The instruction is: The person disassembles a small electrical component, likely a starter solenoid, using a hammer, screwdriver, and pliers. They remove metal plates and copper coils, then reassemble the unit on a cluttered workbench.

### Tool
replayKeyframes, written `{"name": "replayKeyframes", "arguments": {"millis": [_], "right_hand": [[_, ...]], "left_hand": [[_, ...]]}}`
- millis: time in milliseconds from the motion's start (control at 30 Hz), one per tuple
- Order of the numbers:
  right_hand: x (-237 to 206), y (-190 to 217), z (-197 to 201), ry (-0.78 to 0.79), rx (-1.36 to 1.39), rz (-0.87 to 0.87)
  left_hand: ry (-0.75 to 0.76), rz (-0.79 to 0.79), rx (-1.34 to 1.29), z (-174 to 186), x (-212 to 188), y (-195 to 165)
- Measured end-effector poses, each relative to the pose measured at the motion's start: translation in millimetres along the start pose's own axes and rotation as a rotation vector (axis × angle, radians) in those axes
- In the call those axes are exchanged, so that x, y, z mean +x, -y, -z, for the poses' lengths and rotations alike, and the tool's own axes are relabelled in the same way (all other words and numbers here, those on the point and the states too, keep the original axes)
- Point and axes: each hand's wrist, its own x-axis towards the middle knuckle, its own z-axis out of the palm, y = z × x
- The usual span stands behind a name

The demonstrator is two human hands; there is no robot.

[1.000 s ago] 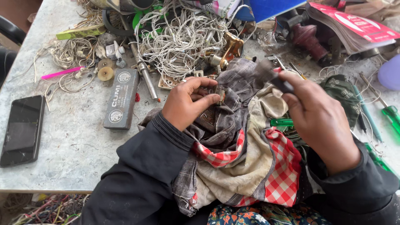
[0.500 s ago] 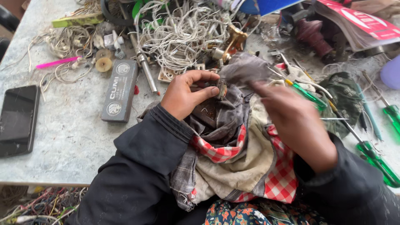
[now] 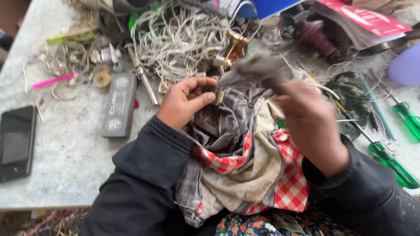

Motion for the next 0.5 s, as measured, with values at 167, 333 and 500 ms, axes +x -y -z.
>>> {"name": "replayKeyframes", "arguments": {"millis": [167, 333, 500], "right_hand": [[4, 10, -11, 0.125, 0.068, 0.035], [12, 17, 2, 0.037, 0.068, 0.029], [16, 16, -5, 0.014, 0.160, 0.281]], "left_hand": [[0.038, -0.026, -0.019, 10, 1, 8], [0.039, 0.017, -0.059, 15, 7, 12], [0.049, 0.049, -0.107, 17, 5, 17]]}}
